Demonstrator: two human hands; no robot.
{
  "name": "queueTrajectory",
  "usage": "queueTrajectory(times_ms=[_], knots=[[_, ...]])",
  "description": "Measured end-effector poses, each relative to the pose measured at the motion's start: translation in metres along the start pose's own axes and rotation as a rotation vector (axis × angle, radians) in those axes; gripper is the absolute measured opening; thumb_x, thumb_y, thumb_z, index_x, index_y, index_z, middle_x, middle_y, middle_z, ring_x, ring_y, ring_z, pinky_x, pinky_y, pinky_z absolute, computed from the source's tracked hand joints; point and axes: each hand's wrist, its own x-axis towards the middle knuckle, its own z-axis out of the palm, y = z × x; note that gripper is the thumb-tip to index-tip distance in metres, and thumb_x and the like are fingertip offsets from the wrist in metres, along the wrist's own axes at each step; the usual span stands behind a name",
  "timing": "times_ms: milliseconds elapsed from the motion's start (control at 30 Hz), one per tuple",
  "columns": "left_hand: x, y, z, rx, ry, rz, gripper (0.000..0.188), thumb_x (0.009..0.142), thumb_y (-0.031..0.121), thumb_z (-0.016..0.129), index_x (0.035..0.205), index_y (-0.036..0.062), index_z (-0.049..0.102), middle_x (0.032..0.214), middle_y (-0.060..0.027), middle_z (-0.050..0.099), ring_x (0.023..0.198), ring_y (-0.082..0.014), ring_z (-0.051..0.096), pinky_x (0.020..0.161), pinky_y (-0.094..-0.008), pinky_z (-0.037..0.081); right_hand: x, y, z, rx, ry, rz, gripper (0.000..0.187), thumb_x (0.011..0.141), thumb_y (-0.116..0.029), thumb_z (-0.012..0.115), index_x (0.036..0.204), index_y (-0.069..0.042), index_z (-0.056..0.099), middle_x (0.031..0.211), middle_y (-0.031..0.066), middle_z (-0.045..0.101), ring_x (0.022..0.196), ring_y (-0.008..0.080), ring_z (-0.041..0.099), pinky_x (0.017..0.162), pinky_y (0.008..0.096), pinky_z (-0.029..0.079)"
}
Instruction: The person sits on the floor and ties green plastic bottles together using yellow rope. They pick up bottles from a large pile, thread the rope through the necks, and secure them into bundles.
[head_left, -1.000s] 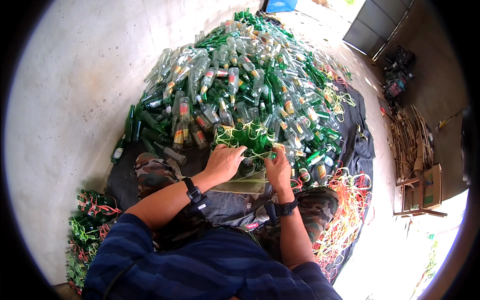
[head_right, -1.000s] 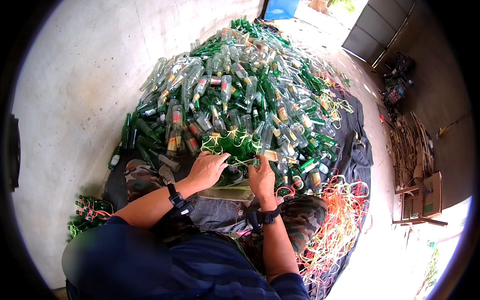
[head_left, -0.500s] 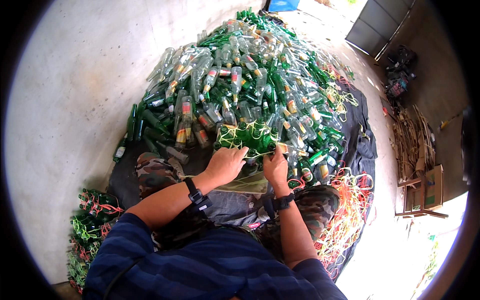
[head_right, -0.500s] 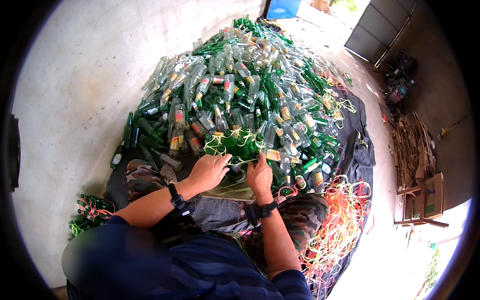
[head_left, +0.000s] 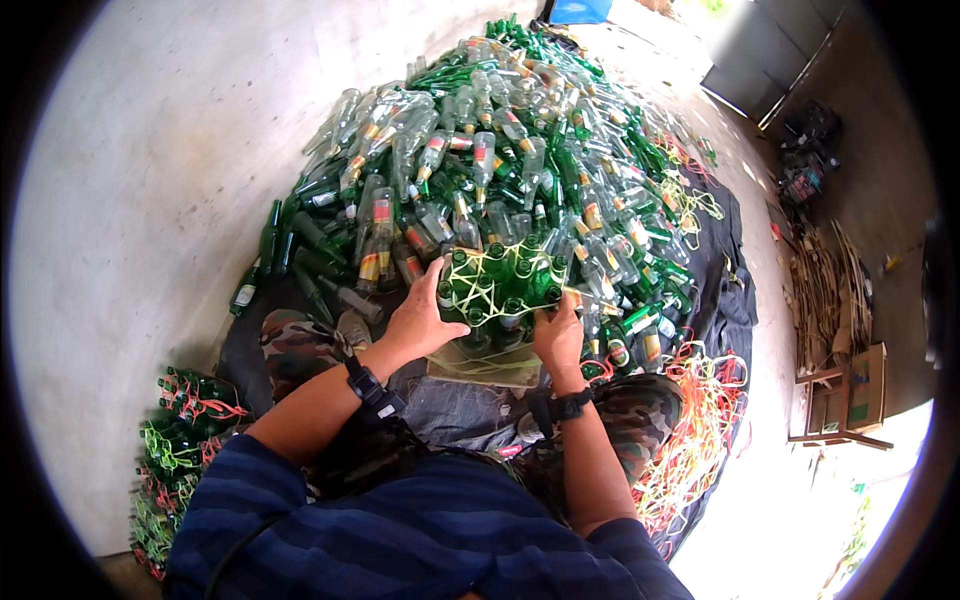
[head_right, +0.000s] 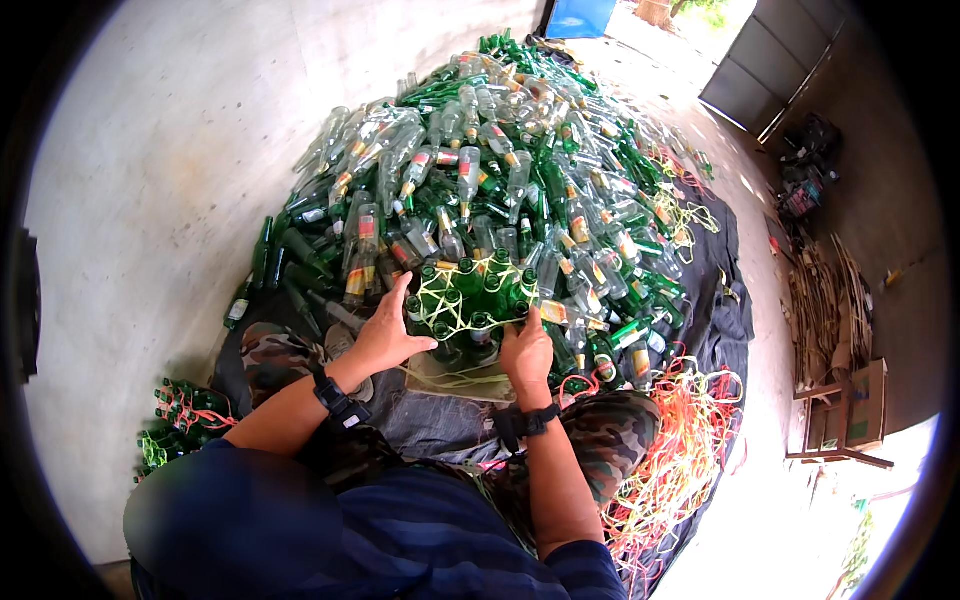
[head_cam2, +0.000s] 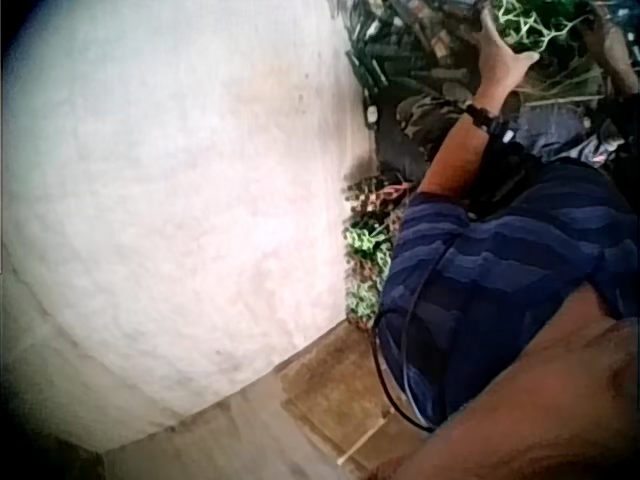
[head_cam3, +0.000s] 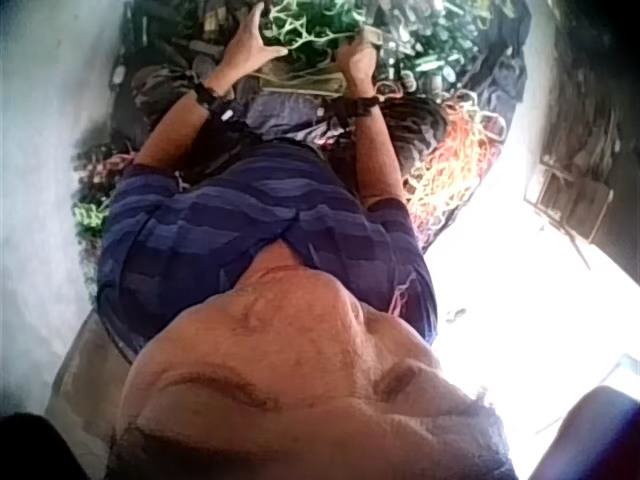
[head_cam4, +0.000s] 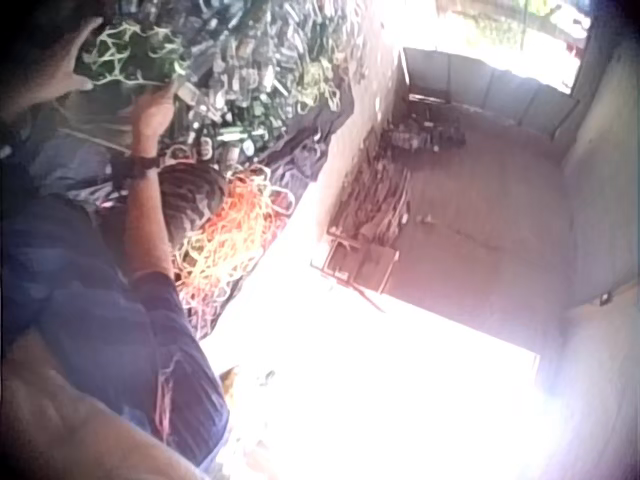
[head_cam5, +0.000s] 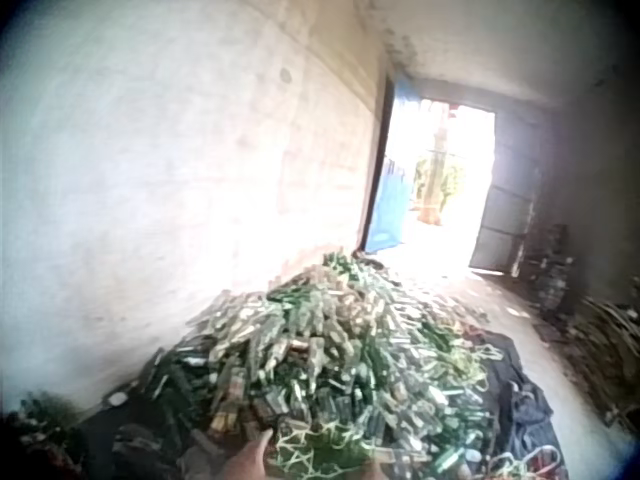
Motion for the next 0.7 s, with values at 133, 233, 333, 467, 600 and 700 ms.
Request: queueTrajectory(times_ms=[133, 233, 333, 467, 600, 700], knots=[[0.002, -0.039, 0.016, -0.028, -0.098, -0.003, 0.085, 0.08, 0.031, 0.084, 0.149, 0.0041, 0.041, 0.132, -0.0253, 0.062, 0.126, -0.0444, 0.06, 0.104, -0.0498, 0.051, 0.0, -0.007, 0.004, -0.069, -0.012, 0.006, 0.051, 0.094, -0.025, 0.072, 0.135, 0.001, 0.056, 0.09, 0.0247, 0.073, 0.086, 0.0454, 0.072, 0.077, 0.054, 0.055], [0.012, -0.024, 0.017, 0.111, -0.178, -0.136, 0.054, 0.094, 0.028, 0.069, 0.134, -0.005, 0.051, 0.122, -0.0286, 0.064, 0.115, -0.0481, 0.063, 0.095, -0.0523, 0.053, -0.003, 0.003, 0.002, 0.057, 0.081, -0.011, 0.048, 0.091, -0.02, 0.075, 0.131, 0.0, 0.058, 0.094, 0.0253, 0.074, 0.088, 0.0452, 0.072, 0.076, 0.0502, 0.054], [0.013, -0.024, 0.018, 0.17, -0.063, -0.068, 0.039, 0.097, 0.028, 0.067, 0.117, -0.0044, 0.058, 0.114, -0.0267, 0.066, 0.11, -0.0466, 0.064, 0.09, -0.0533, 0.053, -0.004, 0.001, 0.003, 0.066, 0.109, -0.047, 0.045, 0.091, -0.02, 0.075, 0.127, 0.002, 0.06, 0.093, 0.0252, 0.074, 0.088, 0.0435, 0.073, 0.076, 0.0485, 0.054], [0.022, -0.027, 0.008, 0.126, -0.068, 0.012, 0.031, 0.096, 0.022, 0.069, 0.11, -0.0034, 0.057, 0.106, -0.0264, 0.067, 0.105, -0.0473, 0.065, 0.087, -0.0545, 0.053, -0.013, -0.01, 0.002, 0.097, 0.049, 0.004, 0.037, 0.094, -0.016, 0.07, 0.126, -0.001, 0.058, 0.101, 0.0256, 0.074, 0.094, 0.0485, 0.07, 0.079, 0.0505, 0.054], [0.043, -0.046, 0.003, 0.203, -0.046, 0.071, 0.028, 0.095, 0.02, 0.067, 0.104, -0.0033, 0.056, 0.101, -0.0266, 0.069, 0.099, -0.0471, 0.067, 0.083, -0.0555, 0.054, -0.035, -0.023, -0.002, 0.1, -0.007, 0.034, 0.052, 0.092, -0.011, 0.07, 0.14, -0.002, 0.053, 0.085, 0.0196, 0.072, 0.077, 0.0349, 0.072, 0.074, 0.0448, 0.052], [0.051, -0.041, -0.002, 0.271, -0.087, 0.034, 0.028, 0.094, 0.02, 0.066, 0.105, -0.0034, 0.057, 0.097, -0.026, 0.071, 0.095, -0.0461, 0.069, 0.079, -0.0556, 0.056, -0.027, -0.017, 0.002, 0.097, -0.08, 0.102, 0.057, 0.092, -0.012, 0.071, 0.144, -0.002, 0.051, 0.086, 0.0199, 0.072, 0.076, 0.0368, 0.07, 0.074, 0.0446, 0.053]])
